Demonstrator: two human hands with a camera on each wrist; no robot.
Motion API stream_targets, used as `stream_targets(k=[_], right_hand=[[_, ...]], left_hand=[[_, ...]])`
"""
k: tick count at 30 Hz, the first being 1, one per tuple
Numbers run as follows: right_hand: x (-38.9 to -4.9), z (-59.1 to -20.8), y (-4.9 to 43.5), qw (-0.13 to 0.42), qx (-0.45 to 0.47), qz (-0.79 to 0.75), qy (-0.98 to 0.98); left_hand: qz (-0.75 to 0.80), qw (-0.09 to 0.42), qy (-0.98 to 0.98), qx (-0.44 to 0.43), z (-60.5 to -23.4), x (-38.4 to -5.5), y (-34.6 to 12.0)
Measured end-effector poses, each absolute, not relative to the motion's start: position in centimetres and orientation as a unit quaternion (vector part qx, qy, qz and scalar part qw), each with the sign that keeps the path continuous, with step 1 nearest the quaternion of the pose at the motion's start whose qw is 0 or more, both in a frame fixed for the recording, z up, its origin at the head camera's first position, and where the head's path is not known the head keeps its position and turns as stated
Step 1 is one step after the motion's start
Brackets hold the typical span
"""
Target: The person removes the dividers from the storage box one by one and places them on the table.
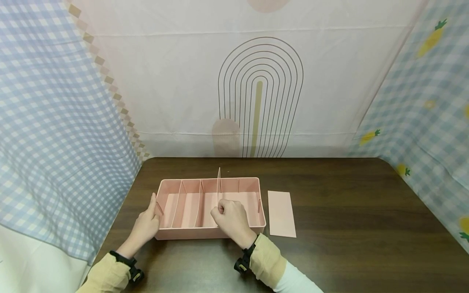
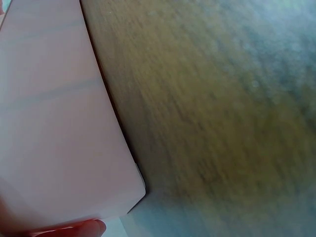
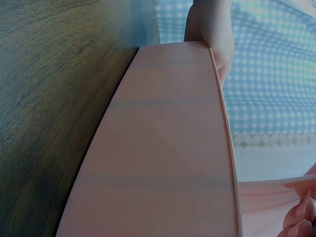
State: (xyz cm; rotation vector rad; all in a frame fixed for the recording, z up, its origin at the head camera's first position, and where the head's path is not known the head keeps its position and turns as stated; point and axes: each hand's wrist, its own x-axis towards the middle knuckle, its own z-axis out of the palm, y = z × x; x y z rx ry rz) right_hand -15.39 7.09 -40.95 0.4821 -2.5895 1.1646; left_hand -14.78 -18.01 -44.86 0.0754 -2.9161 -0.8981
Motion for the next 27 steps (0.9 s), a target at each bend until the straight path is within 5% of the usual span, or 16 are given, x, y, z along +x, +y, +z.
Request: stream_targets(k=[27], right_hand=[[-15.39, -40.54, 7.64, 0.139, 0.161, 0.408, -0.888]], left_hand=[[-0.295, 0.042, -0.954, 0.027, -44.84, -14.70, -18.06]])
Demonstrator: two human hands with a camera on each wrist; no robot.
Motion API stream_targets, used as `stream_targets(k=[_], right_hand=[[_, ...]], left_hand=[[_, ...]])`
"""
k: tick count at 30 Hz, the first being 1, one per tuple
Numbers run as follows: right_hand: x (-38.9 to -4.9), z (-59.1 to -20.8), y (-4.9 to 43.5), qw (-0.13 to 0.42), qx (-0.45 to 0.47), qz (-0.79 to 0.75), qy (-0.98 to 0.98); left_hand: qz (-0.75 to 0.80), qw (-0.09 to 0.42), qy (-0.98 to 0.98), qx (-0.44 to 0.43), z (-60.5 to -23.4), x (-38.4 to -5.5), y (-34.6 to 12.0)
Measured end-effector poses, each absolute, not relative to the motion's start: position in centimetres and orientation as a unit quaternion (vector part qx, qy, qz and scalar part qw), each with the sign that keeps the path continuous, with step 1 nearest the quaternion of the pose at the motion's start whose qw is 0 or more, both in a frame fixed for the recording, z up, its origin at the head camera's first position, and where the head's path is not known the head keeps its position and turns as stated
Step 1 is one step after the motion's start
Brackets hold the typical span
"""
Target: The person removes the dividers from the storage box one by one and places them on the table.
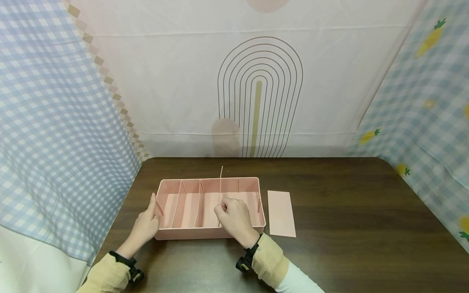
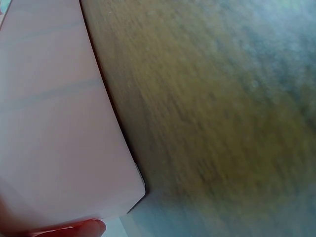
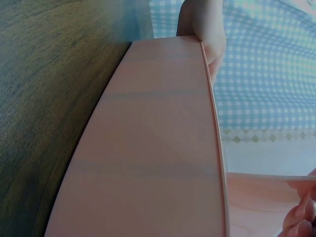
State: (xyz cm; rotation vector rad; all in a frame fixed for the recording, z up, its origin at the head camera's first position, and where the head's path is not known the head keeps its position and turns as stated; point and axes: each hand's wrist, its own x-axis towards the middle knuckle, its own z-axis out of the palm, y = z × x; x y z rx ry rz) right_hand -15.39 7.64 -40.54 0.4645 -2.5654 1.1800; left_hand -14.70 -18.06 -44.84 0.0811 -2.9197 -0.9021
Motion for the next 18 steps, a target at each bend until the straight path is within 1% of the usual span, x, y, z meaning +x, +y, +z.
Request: stream_targets(k=[18], right_hand=[[-15.40, -40.23, 7.83, 0.150, 0.150, 0.427, -0.879]], left_hand=[[-0.294, 0.042, -0.954, 0.027, -44.88, -14.84, -18.06]])
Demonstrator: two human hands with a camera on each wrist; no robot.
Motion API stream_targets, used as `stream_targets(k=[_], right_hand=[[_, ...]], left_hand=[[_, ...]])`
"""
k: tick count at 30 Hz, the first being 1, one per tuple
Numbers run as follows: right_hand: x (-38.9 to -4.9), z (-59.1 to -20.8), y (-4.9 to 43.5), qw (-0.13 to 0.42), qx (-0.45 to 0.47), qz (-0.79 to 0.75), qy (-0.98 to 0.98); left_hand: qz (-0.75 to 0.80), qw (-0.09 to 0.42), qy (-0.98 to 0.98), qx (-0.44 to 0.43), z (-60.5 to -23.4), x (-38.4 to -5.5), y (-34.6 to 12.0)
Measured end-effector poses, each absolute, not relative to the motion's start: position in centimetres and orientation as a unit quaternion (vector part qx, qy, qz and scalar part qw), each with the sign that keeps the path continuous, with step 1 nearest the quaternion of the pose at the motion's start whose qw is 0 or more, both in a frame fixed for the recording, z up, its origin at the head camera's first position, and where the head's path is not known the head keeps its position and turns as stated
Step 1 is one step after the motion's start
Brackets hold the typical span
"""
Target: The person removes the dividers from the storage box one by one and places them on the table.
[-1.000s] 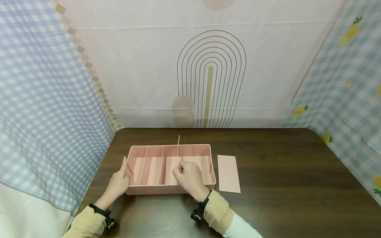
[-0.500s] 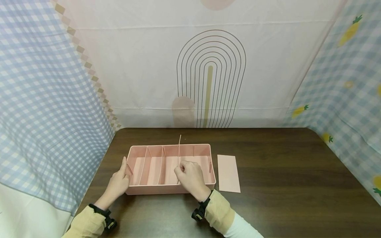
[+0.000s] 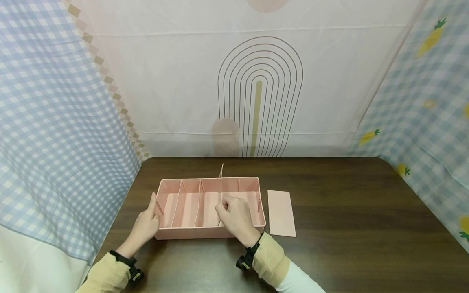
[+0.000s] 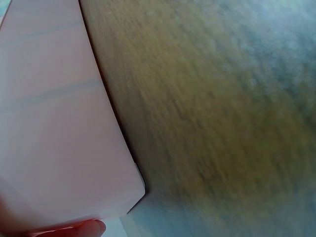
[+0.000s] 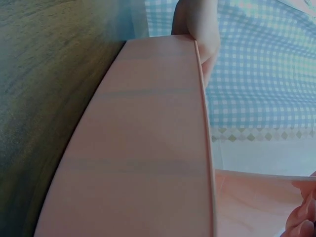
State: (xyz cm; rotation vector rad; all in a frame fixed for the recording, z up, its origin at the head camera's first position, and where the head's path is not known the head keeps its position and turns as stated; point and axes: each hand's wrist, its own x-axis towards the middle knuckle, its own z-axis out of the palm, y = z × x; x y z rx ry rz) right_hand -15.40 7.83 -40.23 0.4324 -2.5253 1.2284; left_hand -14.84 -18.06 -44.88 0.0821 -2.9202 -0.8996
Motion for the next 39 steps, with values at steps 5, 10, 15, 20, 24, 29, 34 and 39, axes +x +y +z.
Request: stream_targets(k=[5, 10, 15, 20, 24, 29, 34, 39], right_hand=[[-15.5, -40.1, 8.0, 0.161, 0.149, 0.428, -0.877], [-15.6, -40.2, 8.1, 0.158, 0.147, 0.434, -0.875], [-15.5, -40.1, 8.2, 0.154, 0.146, 0.446, -0.870], [-15.5, -40.0, 8.4, 0.154, 0.151, 0.451, -0.866], [-15.6, -40.1, 8.5, 0.165, 0.156, 0.444, -0.867], [-15.7, -40.1, 8.7, 0.175, 0.155, 0.434, -0.870], [-15.6, -40.0, 8.9, 0.172, 0.153, 0.433, -0.872], [-15.5, -39.9, 9.2, 0.158, 0.145, 0.430, -0.877]], left_hand=[[-0.295, 0.037, -0.954, 0.026, -44.8, -14.9, -18.1], [-0.296, 0.033, -0.954, 0.028, -44.9, -14.9, -18.2], [-0.295, 0.038, -0.954, 0.026, -44.9, -14.8, -18.1], [-0.294, 0.037, -0.955, 0.026, -44.9, -14.8, -18.0], [-0.295, 0.034, -0.954, 0.028, -44.8, -14.8, -18.0], [-0.296, 0.036, -0.954, 0.028, -44.7, -14.8, -18.0], [-0.297, 0.040, -0.954, 0.024, -44.8, -14.8, -18.0], [-0.296, 0.037, -0.954, 0.027, -44.8, -14.8, -18.0]])
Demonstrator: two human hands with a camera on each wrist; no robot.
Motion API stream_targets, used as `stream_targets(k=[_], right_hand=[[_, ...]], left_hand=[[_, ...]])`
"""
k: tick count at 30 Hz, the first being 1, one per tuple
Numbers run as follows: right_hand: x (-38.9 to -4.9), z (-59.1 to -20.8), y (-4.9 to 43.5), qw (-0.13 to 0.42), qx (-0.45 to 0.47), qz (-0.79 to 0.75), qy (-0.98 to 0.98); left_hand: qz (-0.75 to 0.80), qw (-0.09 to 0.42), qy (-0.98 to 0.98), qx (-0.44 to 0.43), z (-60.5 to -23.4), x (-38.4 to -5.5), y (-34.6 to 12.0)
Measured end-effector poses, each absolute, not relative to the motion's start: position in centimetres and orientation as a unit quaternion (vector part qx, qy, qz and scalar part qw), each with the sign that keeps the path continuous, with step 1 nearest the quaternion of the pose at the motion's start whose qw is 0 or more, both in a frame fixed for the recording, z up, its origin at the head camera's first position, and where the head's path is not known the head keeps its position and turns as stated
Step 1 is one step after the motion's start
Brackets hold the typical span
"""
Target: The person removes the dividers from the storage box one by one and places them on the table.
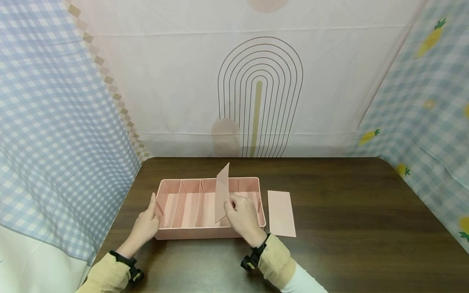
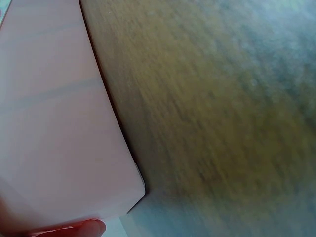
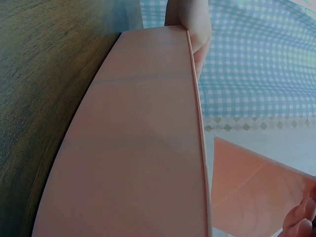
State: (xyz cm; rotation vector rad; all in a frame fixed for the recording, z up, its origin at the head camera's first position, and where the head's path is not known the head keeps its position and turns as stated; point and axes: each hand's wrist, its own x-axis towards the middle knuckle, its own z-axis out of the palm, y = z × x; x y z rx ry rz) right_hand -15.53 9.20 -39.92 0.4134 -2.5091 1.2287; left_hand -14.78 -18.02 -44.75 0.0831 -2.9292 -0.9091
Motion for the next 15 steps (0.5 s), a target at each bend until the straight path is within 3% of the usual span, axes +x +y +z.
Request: stream_targets(k=[15], right_hand=[[-15.51, -39.98, 10.09, 0.129, 0.120, 0.434, -0.884]], left_hand=[[-0.297, 0.030, -0.954, 0.032, -44.71, -14.80, -18.04]])
